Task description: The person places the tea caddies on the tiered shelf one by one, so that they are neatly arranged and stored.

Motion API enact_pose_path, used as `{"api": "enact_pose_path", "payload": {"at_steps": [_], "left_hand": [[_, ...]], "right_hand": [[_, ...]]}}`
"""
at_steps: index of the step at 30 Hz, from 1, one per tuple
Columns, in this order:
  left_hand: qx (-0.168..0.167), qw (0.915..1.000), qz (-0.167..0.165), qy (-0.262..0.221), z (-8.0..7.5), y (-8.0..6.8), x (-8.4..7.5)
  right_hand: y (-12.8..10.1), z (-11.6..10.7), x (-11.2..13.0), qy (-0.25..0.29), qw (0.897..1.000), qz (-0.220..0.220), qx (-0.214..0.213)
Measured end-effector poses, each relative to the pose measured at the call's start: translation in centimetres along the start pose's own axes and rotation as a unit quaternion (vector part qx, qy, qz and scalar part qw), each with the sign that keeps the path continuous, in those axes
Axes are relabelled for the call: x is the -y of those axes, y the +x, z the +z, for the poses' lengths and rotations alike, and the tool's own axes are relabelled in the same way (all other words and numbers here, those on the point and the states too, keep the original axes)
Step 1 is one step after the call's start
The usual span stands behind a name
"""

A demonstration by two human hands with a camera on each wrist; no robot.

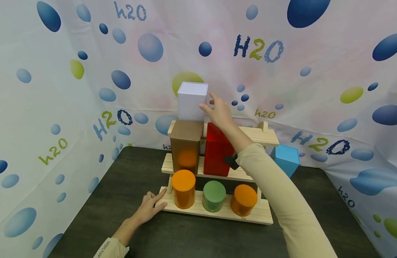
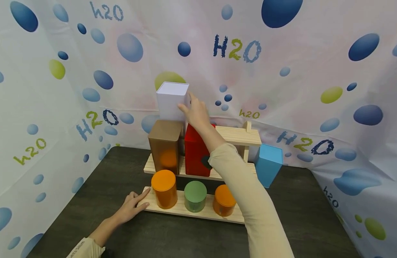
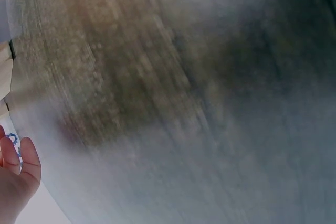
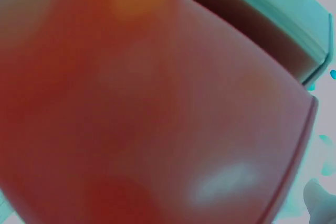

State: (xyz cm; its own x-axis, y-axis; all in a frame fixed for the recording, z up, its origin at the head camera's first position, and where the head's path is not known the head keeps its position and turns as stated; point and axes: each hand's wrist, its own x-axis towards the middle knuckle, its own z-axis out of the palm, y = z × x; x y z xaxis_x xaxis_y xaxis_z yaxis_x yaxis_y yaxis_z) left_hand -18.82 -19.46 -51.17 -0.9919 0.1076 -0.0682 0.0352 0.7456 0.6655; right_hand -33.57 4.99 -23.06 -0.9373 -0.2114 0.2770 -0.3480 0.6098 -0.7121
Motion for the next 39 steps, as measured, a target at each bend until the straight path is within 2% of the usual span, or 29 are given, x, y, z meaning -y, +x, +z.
{"api": "enact_pose_path", "payload": {"at_steps": [6,10,12,16,19,22,30,39], "left_hand": [[0.001,1.0,-0.001,0.002,-0.1,0.0,-0.2],[0.004,1.0,-0.005,0.0,-0.2,-0.1,-0.3],[0.004,1.0,-0.006,-0.001,-0.3,-0.1,-0.3],[0.004,1.0,-0.005,-0.001,-0.4,-0.1,-0.3],[0.005,1.0,-0.006,-0.002,-0.4,-0.1,-0.3],[0.006,1.0,-0.007,-0.001,-0.3,-0.1,-0.3],[0.003,1.0,-0.005,0.002,0.1,0.1,-0.1],[0.009,0.9999,-0.009,-0.001,-0.1,0.2,-0.2]], "right_hand": [[-1.5,-0.8,-0.3,-0.011,1.0,-0.017,0.021],[-3.4,-0.7,-0.7,-0.052,0.996,-0.076,0.017],[-4.4,-0.3,-0.9,-0.083,0.99,-0.118,0.003],[-6.5,0.9,-1.4,-0.169,0.968,-0.186,-0.026],[-7.6,2.1,-1.8,-0.222,0.952,-0.211,-0.031],[-8.1,3.0,-2.2,-0.248,0.943,-0.219,-0.034],[-8.3,3.7,-3.0,-0.246,0.934,-0.25,-0.072],[-8.3,3.7,-3.2,-0.238,0.937,-0.246,-0.072]]}}
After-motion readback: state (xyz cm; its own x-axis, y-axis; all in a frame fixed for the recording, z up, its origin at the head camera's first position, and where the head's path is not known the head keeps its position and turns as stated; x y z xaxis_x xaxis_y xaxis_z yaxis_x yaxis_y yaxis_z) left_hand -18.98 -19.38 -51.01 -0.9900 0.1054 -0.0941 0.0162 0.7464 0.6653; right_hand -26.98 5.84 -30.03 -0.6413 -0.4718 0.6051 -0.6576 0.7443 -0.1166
